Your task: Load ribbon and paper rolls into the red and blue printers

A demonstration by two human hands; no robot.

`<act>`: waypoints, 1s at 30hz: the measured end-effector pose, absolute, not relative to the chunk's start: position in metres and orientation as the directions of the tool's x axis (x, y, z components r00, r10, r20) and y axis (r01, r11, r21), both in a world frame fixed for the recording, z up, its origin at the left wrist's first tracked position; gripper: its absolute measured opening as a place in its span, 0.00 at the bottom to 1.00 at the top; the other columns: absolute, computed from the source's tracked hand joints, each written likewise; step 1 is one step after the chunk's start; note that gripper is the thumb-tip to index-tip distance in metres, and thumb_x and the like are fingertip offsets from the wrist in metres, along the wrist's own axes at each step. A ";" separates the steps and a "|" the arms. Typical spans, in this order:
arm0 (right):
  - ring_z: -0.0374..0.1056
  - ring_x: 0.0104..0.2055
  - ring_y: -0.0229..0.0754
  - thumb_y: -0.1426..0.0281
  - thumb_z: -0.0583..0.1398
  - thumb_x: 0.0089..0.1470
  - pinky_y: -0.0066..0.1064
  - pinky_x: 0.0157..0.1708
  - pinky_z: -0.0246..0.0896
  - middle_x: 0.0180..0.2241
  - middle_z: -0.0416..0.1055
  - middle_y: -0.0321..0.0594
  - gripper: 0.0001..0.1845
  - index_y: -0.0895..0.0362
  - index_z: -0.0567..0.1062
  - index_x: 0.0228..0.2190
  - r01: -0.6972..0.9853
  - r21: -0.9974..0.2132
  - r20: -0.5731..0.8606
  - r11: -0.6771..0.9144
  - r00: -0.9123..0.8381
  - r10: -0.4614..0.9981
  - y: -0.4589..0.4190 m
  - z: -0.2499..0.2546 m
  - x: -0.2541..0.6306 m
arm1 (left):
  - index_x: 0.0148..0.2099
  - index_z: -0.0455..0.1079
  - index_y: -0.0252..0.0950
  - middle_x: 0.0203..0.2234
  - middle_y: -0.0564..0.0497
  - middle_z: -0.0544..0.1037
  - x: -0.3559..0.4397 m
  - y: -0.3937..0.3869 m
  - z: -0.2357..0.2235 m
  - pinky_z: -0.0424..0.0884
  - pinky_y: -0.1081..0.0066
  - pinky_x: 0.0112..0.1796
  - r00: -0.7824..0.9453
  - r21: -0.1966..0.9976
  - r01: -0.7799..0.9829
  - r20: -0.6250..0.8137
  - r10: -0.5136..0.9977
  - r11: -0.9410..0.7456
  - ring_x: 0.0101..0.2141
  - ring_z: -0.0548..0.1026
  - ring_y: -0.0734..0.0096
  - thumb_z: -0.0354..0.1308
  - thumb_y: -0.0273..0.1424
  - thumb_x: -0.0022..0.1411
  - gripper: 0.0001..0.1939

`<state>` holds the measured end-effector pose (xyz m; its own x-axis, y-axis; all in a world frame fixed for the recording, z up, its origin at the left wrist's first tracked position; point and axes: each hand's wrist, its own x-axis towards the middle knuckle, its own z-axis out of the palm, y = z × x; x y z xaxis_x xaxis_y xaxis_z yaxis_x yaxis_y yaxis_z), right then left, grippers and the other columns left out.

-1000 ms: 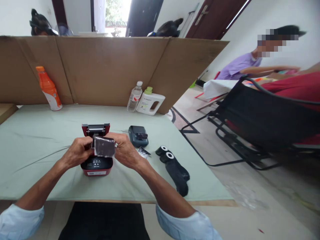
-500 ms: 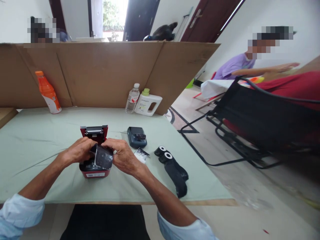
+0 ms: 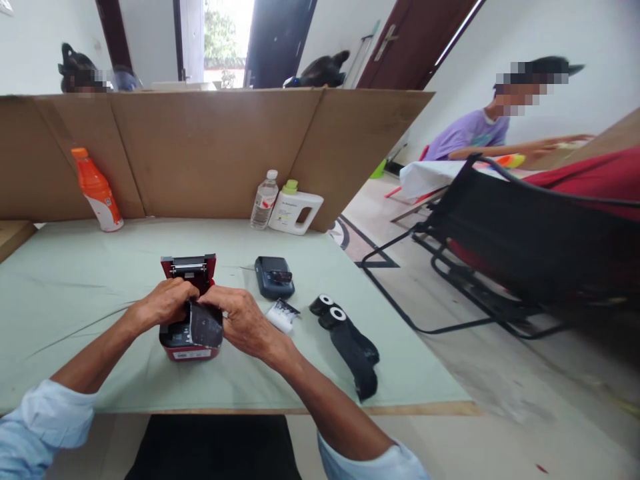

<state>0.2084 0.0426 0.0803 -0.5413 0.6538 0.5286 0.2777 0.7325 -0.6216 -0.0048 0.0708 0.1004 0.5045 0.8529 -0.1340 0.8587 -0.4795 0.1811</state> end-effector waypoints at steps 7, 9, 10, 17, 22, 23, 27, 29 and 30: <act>0.76 0.38 0.43 0.84 0.59 0.57 0.31 0.39 0.66 0.37 0.81 0.43 0.15 0.57 0.81 0.40 0.331 -0.539 0.540 0.775 -0.570 0.619 0.040 0.074 0.210 | 0.40 0.78 0.37 0.35 0.49 0.82 -0.008 0.060 0.109 0.68 0.69 0.37 0.546 0.300 0.821 -0.157 0.823 -0.487 0.36 0.78 0.63 0.58 0.20 0.57 0.12; 0.75 0.38 0.43 0.85 0.58 0.56 0.31 0.39 0.66 0.37 0.80 0.42 0.16 0.57 0.80 0.40 0.355 -0.505 0.536 0.787 -0.586 0.608 0.038 0.074 0.209 | 0.37 0.78 0.37 0.34 0.50 0.83 -0.009 0.055 0.112 0.67 0.70 0.36 0.560 0.363 0.796 -0.142 0.816 -0.483 0.34 0.78 0.65 0.55 0.19 0.56 0.13; 0.75 0.38 0.43 0.85 0.58 0.56 0.31 0.38 0.65 0.37 0.80 0.42 0.17 0.56 0.80 0.41 0.370 -0.480 0.532 0.795 -0.598 0.599 0.036 0.074 0.209 | 0.36 0.78 0.37 0.33 0.50 0.83 -0.009 0.053 0.113 0.67 0.70 0.36 0.564 0.384 0.787 -0.131 0.816 -0.482 0.34 0.78 0.66 0.54 0.18 0.56 0.14; 0.74 0.40 0.47 0.82 0.60 0.56 0.36 0.40 0.68 0.39 0.80 0.46 0.14 0.57 0.79 0.41 0.400 -0.330 0.587 0.855 -0.622 0.518 0.018 0.070 0.206 | 0.38 0.79 0.37 0.34 0.47 0.85 -0.013 0.046 0.115 0.69 0.70 0.38 0.590 0.439 0.736 -0.041 0.807 -0.516 0.35 0.78 0.65 0.52 0.20 0.58 0.15; 0.76 0.38 0.45 0.83 0.59 0.56 0.34 0.40 0.69 0.37 0.82 0.44 0.15 0.56 0.81 0.40 0.302 -0.554 0.581 0.776 -0.528 0.620 0.025 0.078 0.211 | 0.43 0.78 0.39 0.38 0.49 0.84 -0.018 0.045 0.117 0.69 0.70 0.41 0.570 0.489 0.715 0.005 0.822 -0.499 0.38 0.79 0.65 0.52 0.20 0.59 0.16; 0.76 0.37 0.43 0.84 0.59 0.56 0.33 0.40 0.69 0.37 0.82 0.43 0.16 0.56 0.81 0.40 0.293 -0.601 0.554 0.744 -0.519 0.651 0.031 0.083 0.211 | 0.40 0.78 0.38 0.35 0.50 0.83 -0.017 0.046 0.118 0.69 0.71 0.39 0.570 0.497 0.718 -0.015 0.822 -0.488 0.36 0.78 0.66 0.53 0.20 0.59 0.14; 0.76 0.35 0.41 0.85 0.59 0.53 0.30 0.38 0.66 0.35 0.83 0.41 0.17 0.57 0.83 0.36 0.292 -0.693 0.466 0.659 -0.516 0.719 0.057 0.107 0.211 | 0.32 0.75 0.36 0.27 0.53 0.79 -0.012 0.053 0.120 0.67 0.74 0.33 0.576 0.569 0.683 -0.035 0.816 -0.458 0.29 0.74 0.70 0.54 0.20 0.57 0.10; 0.76 0.34 0.40 0.84 0.60 0.53 0.28 0.37 0.65 0.34 0.83 0.39 0.16 0.57 0.83 0.36 0.247 -0.745 0.442 0.620 -0.513 0.736 0.064 0.118 0.212 | 0.33 0.76 0.35 0.26 0.54 0.78 -0.013 0.054 0.121 0.66 0.75 0.32 0.547 0.620 0.651 0.016 0.837 -0.437 0.28 0.72 0.71 0.52 0.21 0.61 0.12; 0.76 0.34 0.39 0.83 0.60 0.54 0.28 0.36 0.66 0.34 0.83 0.38 0.15 0.57 0.84 0.36 0.209 -0.778 0.431 0.593 -0.510 0.744 0.065 0.123 0.213 | 0.33 0.76 0.35 0.26 0.54 0.77 -0.014 0.053 0.121 0.66 0.75 0.31 0.525 0.642 0.636 0.045 0.850 -0.427 0.27 0.71 0.72 0.51 0.22 0.63 0.13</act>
<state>0.2134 0.0652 0.1228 -0.5105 0.7442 0.4307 0.2087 0.5931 -0.7776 -0.0143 0.0532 0.1211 0.5247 0.8500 0.0455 0.6363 -0.4272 0.6424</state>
